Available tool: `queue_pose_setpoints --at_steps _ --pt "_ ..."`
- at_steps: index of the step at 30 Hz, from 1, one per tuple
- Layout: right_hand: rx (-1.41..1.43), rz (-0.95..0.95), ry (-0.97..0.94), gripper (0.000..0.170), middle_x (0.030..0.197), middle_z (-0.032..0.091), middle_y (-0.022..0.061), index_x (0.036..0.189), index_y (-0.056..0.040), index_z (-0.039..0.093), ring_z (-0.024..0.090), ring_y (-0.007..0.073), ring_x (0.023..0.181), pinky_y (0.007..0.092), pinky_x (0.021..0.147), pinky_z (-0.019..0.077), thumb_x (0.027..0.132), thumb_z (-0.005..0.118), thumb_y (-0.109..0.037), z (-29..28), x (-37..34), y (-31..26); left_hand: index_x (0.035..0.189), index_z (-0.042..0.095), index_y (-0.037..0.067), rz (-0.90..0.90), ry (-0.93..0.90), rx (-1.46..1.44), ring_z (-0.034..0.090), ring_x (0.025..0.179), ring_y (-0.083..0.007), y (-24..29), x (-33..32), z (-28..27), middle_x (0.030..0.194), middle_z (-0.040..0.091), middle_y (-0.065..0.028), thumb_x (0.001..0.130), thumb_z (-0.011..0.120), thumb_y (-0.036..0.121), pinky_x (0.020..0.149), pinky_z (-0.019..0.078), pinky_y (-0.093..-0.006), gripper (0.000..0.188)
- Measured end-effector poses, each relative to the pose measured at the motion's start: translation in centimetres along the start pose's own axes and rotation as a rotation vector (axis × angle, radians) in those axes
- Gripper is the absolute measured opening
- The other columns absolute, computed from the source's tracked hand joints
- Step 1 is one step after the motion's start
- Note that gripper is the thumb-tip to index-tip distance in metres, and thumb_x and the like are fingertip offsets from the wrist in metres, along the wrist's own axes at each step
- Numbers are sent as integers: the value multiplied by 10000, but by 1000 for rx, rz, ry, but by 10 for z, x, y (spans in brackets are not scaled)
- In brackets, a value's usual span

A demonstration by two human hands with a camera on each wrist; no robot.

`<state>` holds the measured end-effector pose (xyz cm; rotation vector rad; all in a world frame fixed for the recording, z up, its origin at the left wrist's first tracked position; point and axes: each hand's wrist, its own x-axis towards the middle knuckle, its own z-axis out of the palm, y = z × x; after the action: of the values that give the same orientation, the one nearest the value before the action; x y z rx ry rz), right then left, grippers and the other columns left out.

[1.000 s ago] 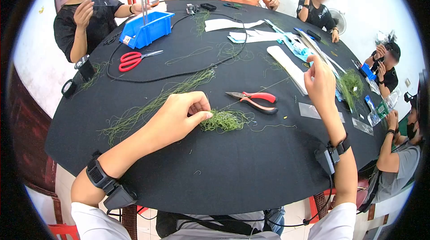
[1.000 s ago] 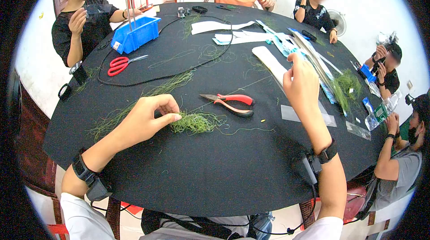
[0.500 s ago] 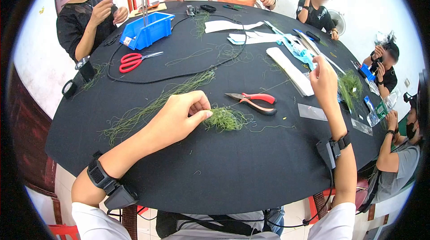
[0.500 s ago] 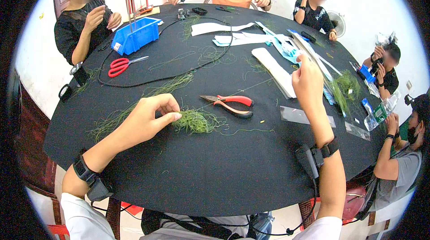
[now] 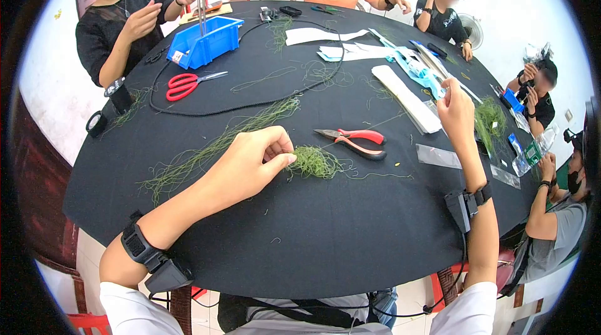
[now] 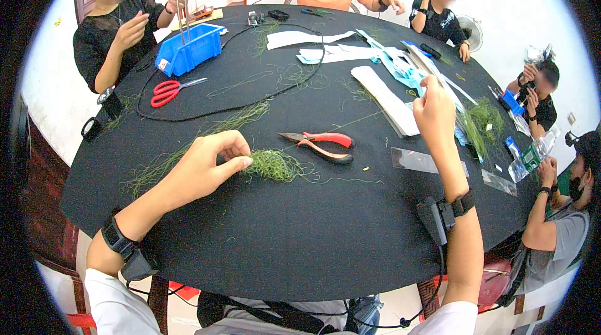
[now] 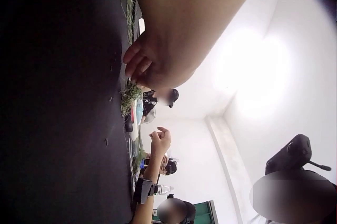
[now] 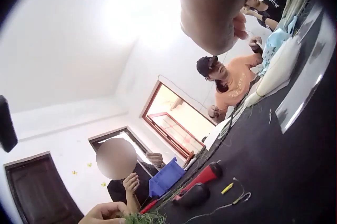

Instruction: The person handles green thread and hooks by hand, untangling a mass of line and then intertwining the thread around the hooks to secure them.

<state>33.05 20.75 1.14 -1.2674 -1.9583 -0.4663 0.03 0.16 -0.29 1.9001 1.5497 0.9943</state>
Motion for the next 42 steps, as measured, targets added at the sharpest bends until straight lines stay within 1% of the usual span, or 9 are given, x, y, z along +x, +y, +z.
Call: queue_pose_setpoints --at_steps 4,10,19,26,29,32,34,38,42 --pt "-35 -22 39 231 742 600 187 956 -3 548 606 353 737 457 672 459 728 576 22 3 -1 6 860 593 7 -15 15 -14 568 695 -101 0 0 0 741 614 -34 845 650 117 649 466 -275 124" --pt "-64 19 -1 222 770 613 215 951 4 541 612 379 771 472 701 463 732 566 20 5 -1 12 861 577 34 -60 -46 -439 578 724 -97 -15 5 4 778 616 -17 897 637 164 689 470 -251 148" --pt "-74 9 -43 201 778 628 231 925 -7 539 608 417 762 497 704 460 725 563 -3 12 -5 20 894 585 50 -238 30 -715 586 772 -113 -12 4 4 822 608 -33 909 631 184 732 478 -256 143" --pt "-157 5 -247 111 744 617 206 833 -38 575 603 401 757 487 702 466 724 576 -18 24 -14 40 892 590 48 -257 1 -704 582 760 -110 -12 3 5 817 601 -32 911 627 187 720 476 -248 145" --pt "-241 -69 -253 162 756 612 192 879 -35 605 604 374 762 463 706 473 725 569 2 24 -16 47 888 592 47 -267 3 -698 585 758 -108 -11 4 5 815 603 -31 910 626 196 714 476 -244 155" --pt "-194 -187 -4 201 825 630 195 934 -30 623 616 356 802 436 739 483 744 571 13 9 -17 6 879 593 49 -283 3 -703 590 749 -107 -10 4 5 808 605 -29 913 622 209 700 479 -242 165" --pt "136 -206 -74 205 858 646 176 1011 -39 630 640 301 803 395 732 499 808 602 -40 -5 -15 -40 869 594 54 -301 -5 -710 593 737 -105 -7 4 5 797 604 -24 916 617 215 689 481 -241 170" --pt "837 -264 -525 182 803 634 66 1028 -39 615 603 97 665 253 576 479 853 651 -75 -26 -43 -133 857 595 60 -311 -26 -749 594 705 -103 -6 3 6 776 603 -20 922 610 223 672 483 -238 175" --pt "1173 -201 -661 129 741 601 17 975 -27 599 527 48 586 212 528 424 853 640 -26 -14 -61 -156 851 591 61 -306 -64 -773 591 686 -101 0 2 7 765 601 -19 923 611 229 663 483 -237 184"
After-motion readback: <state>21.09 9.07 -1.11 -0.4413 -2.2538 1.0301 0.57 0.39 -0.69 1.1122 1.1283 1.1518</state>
